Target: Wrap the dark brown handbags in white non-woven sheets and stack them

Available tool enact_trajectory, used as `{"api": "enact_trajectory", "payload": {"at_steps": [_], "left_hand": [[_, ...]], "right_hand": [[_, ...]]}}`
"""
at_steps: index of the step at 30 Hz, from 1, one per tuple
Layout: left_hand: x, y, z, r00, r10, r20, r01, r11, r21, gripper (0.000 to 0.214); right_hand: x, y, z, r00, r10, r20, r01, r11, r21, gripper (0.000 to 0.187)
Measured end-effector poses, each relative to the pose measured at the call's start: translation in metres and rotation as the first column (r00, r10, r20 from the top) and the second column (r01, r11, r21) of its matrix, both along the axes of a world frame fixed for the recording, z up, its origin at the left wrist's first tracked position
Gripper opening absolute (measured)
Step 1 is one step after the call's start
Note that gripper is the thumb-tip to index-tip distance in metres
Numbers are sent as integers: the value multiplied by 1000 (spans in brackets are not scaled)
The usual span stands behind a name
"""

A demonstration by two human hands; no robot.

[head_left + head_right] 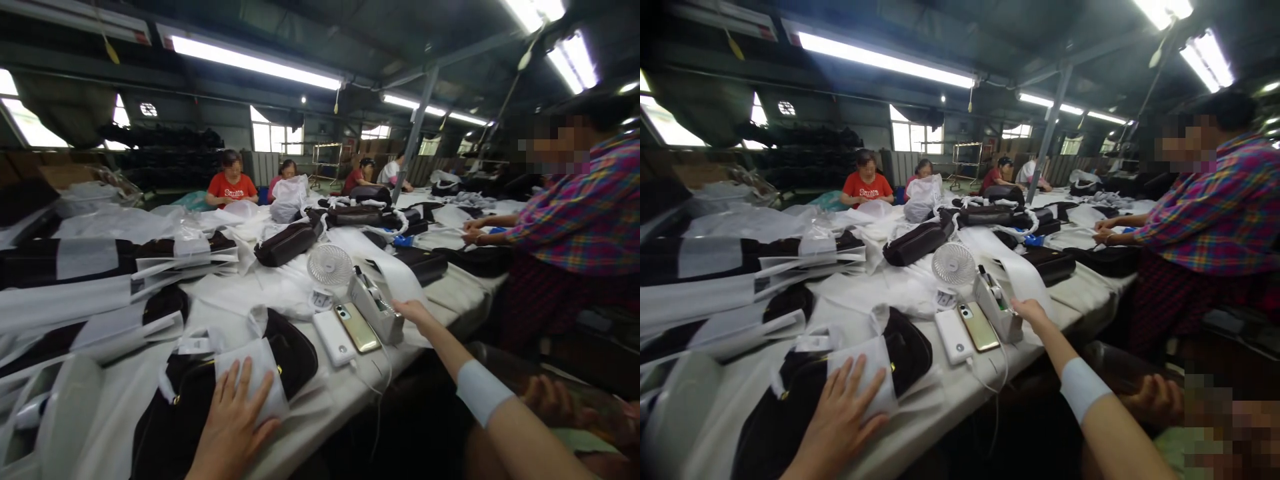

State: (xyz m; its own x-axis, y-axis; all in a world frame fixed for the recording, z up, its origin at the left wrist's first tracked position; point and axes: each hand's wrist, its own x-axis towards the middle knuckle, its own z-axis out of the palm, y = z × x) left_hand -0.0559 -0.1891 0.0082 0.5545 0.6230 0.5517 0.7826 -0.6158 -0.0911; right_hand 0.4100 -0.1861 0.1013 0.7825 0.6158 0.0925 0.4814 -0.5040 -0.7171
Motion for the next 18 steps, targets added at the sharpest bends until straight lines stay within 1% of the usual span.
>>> {"api": "enact_trajectory", "payload": {"at_steps": [2, 5, 7, 9, 11, 14, 16, 18], "left_hand": [[0, -1, 2, 1000, 0, 0, 0, 1000, 3, 71], [-7, -2, 0, 1000, -8, -16, 8, 1000, 7, 69], [-13, -2, -3, 999, -27, -36, 28, 1000, 11, 68], [-18, -2, -7, 997, -47, -64, 48, 999, 16, 68], [-20, -1, -10, 995, -54, -87, 56, 998, 18, 67], [-22, -1, -12, 994, -53, -99, 55, 998, 16, 65], [-22, -1, -12, 994, -54, -96, 55, 998, 12, 65], [-22, -1, -12, 994, -54, -93, 55, 998, 8, 66]], "right_hand": [[-3, 6, -7, 998, 13, -65, -13, 1000, -7, 37], [-3, 5, -10, 994, -5, -106, 8, 999, 35, 35], [0, -5, -11, 994, -21, -107, 30, 996, 89, 33], [0, -23, -14, 994, -27, -108, 43, 988, 148, 31], [-4, -43, -24, 988, -25, -155, 57, 977, 208, 30], [-17, -68, -44, 959, -13, -282, 89, 962, 259, 32], [-25, -74, -58, 944, -12, -330, 106, 958, 268, 33], [-29, -71, -68, 943, -30, -332, 124, 956, 265, 34]]}}
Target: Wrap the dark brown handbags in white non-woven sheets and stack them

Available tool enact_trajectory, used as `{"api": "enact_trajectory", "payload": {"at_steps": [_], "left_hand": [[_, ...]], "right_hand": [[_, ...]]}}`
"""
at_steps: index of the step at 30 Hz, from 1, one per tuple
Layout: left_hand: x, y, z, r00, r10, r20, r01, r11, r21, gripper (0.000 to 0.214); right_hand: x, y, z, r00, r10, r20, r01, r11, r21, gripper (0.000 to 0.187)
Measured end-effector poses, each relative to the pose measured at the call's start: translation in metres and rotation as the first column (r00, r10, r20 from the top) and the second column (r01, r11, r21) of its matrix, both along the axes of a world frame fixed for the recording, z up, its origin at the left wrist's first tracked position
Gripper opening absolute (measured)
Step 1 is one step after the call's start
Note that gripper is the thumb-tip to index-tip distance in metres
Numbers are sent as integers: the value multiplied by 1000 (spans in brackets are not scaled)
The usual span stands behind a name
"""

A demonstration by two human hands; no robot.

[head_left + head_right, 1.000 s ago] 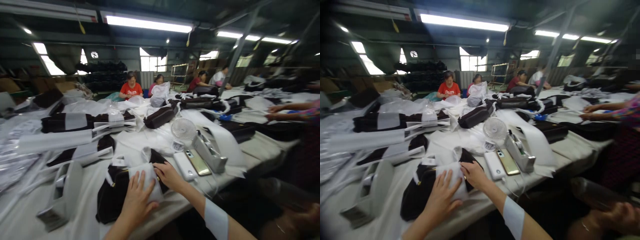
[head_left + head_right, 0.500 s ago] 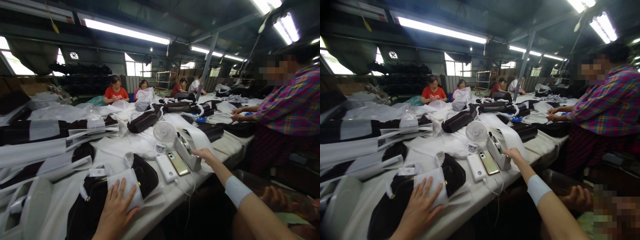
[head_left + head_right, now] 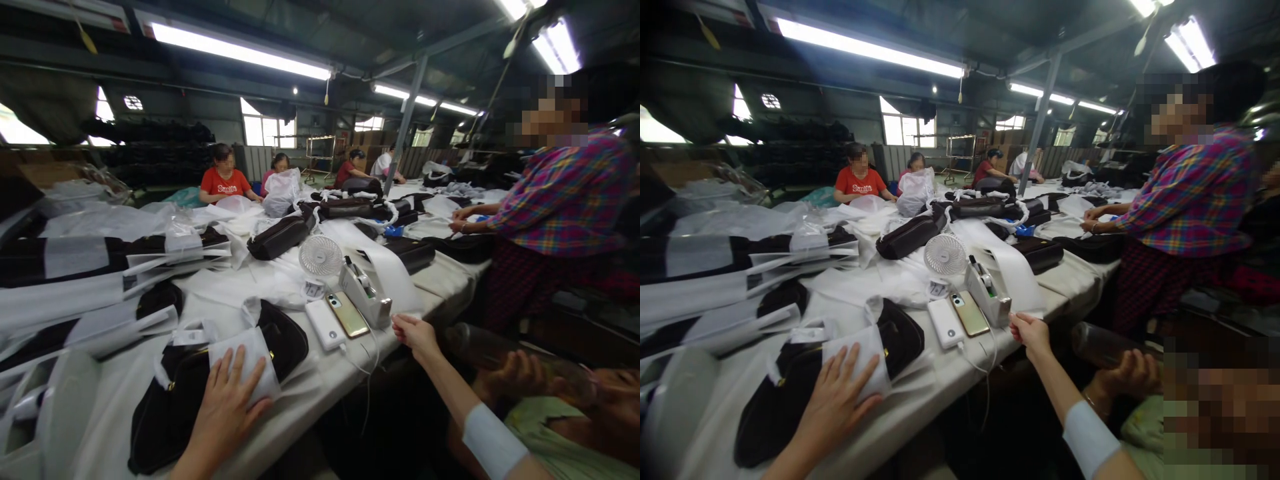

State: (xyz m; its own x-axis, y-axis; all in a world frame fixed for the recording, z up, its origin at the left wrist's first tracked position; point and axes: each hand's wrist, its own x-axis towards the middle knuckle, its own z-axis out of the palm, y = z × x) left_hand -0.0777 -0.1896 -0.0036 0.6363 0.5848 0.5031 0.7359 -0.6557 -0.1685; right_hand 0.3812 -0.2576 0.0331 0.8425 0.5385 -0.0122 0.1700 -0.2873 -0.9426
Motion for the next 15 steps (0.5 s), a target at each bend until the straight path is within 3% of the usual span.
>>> {"api": "enact_trajectory", "payload": {"at_steps": [5, 10, 13, 15], "left_hand": [[0, 1, -1, 1000, -2, 11, 3, 1000, -24, 66], [1, -3, 9, 999, 35, 21, -33, 995, -92, 67], [2, -2, 18, 999, 34, 21, -30, 984, -175, 69], [3, 1, 21, 999, 35, 24, -29, 975, -222, 72]], "right_hand": [[5, 10, -5, 990, -80, 119, 92, 991, -98, 30], [12, -11, 8, 958, -72, 277, 151, 949, -278, 20], [4, -3, 25, 915, 41, 401, 109, 933, -343, 18], [-19, 17, 47, 826, 267, 497, -81, 928, -363, 9]]}}
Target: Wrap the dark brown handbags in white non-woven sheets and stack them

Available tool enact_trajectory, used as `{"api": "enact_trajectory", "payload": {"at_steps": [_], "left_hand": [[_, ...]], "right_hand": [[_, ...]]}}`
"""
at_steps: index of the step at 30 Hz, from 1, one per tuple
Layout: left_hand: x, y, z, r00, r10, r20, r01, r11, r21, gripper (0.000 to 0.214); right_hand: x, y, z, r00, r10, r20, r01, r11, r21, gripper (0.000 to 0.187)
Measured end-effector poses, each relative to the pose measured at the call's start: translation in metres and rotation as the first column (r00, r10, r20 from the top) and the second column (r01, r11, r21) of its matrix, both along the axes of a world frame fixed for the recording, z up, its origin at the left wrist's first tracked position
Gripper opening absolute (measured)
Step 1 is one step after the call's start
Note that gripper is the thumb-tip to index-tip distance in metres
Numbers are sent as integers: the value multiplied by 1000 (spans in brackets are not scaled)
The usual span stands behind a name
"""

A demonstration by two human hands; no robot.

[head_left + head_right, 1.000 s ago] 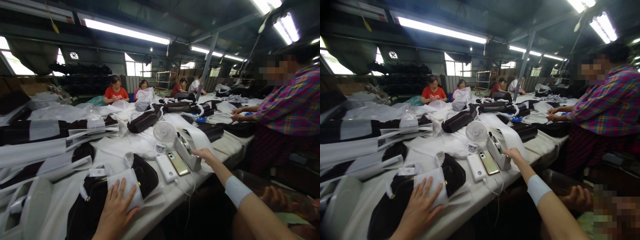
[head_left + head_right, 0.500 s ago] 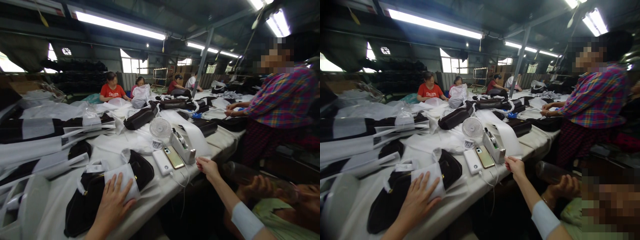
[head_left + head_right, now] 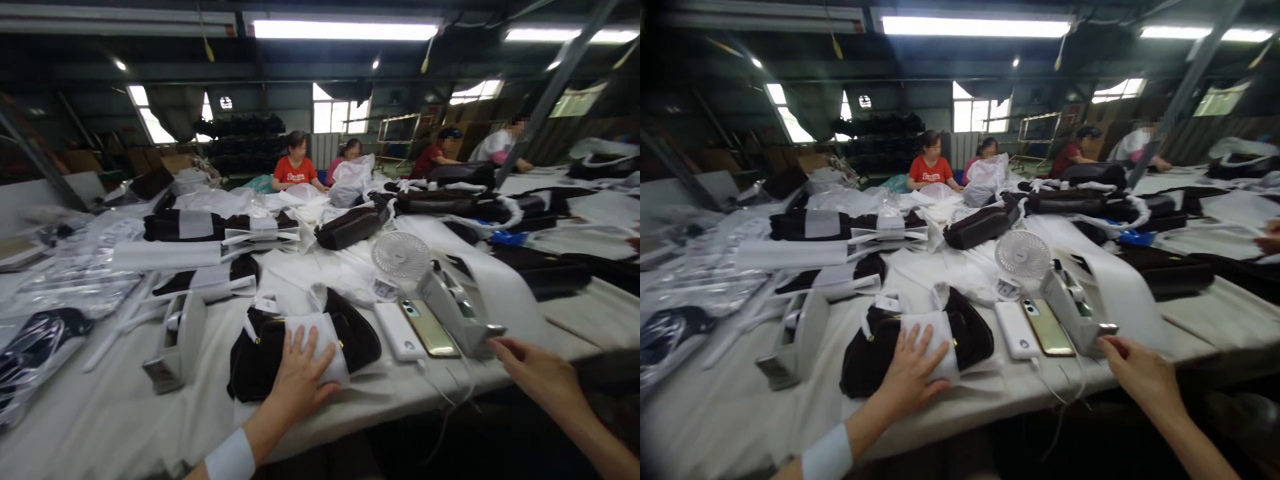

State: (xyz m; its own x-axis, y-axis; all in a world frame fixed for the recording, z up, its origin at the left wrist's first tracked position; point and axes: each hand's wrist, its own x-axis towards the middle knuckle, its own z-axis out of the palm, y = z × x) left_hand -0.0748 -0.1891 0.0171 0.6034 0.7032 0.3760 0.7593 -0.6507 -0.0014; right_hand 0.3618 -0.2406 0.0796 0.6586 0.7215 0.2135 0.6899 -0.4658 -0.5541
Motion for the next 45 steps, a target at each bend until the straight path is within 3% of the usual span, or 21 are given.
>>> {"api": "enact_trajectory", "payload": {"at_steps": [1, 2, 4, 7, 9, 11, 13, 15, 17, 20, 22, 25, 27, 30, 33, 35, 37, 39, 41, 43, 45], "left_hand": [[0, 1, 1, 1000, 3, 2, -3, 1000, -17, 73], [0, 2, 1, 1000, 7, 4, -7, 1000, -30, 74], [1, 2, 0, 1000, 12, 13, -11, 999, -47, 75], [0, 2, -1, 1000, 10, 28, -8, 998, -64, 77], [0, 3, -2, 999, 3, 35, -1, 997, -80, 79], [0, 4, -1, 999, 1, 42, 3, 995, -101, 79], [0, 4, 2, 999, 9, 49, -2, 992, -128, 77], [-1, 4, 5, 998, 7, 57, 3, 986, -165, 75], [-2, 3, 9, 997, -7, 76, 23, 977, -211, 72], [-4, 3, 15, 994, -26, 103, 52, 964, -260, 71], [-5, 6, 23, 996, -44, 83, 64, 963, -261, 73], [-6, 14, 36, 995, -95, 16, 96, 966, -240, 76], [-8, 20, 41, 993, -116, -3, 112, 965, -237, 76], [-9, 22, 33, 997, -70, 25, 74, 968, -240, 74], [-9, 17, 16, 999, -12, 35, 19, 983, -183, 76], [-9, 13, 8, 1000, -11, 21, 14, 990, -139, 77], [-8, 8, 3, 1000, -14, 8, 15, 994, -105, 75], [-7, 5, 1, 1000, -6, -2, 6, 998, -67, 72], [-6, 3, -2, 1000, 2, -10, -2, 1000, -22, 71], [-5, 3, -6, 1000, -7, -14, 7, 1000, 17, 71], [-5, 3, -10, 1000, -23, -17, 24, 999, 45, 70]], "right_hand": [[-19, 12, 14, 984, 174, 26, -173, 985, -9, 7], [-43, 25, 30, 927, 374, 19, -374, 927, -16, 10], [-100, 50, 64, 629, 773, -78, -776, 631, -8, 25], [-183, 92, 101, 190, 941, -281, -981, 190, -31, 29], [-223, 124, 108, 8, 924, -382, -998, -15, -55, 26], [-251, 157, 102, -74, 895, -440, -981, -146, -131, 24], [-272, 187, 88, -100, 890, -445, -942, -228, -245, 23], [-289, 210, 72, -112, 907, -405, -886, -276, -374, 23], [-306, 225, 57, -112, 933, -342, -812, -284, -510, 21], [-323, 238, 39, -78, 953, -294, -727, -256, -637, 18], [-327, 247, 28, -17, 964, -265, -734, -192, -652, 33], [-320, 259, 9, 90, 953, -288, -800, -102, -591, 61], [-312, 264, -5, 160, 921, -355, -858, -48, -511, 54], [-302, 260, -23, 290, 900, -326, -903, 144, -405, 30], [-285, 239, -22, 391, 895, -217, -898, 319, -304, 21], [-255, 219, -11, 470, 873, -131, -877, 446, -176, 27], [-203, 194, 4, 612, 790, -24, -791, 612, -4, 33], [-134, 163, 21, 809, 585, 56, -586, 796, 153, 35], [-61, 126, 34, 962, 269, 53, -274, 944, 185, 37], [0, 87, 40, 1000, -7, 12, 5, 993, 116, 36], [39, 58, 36, 991, -124, -39, 125, 992, 15, 35]]}}
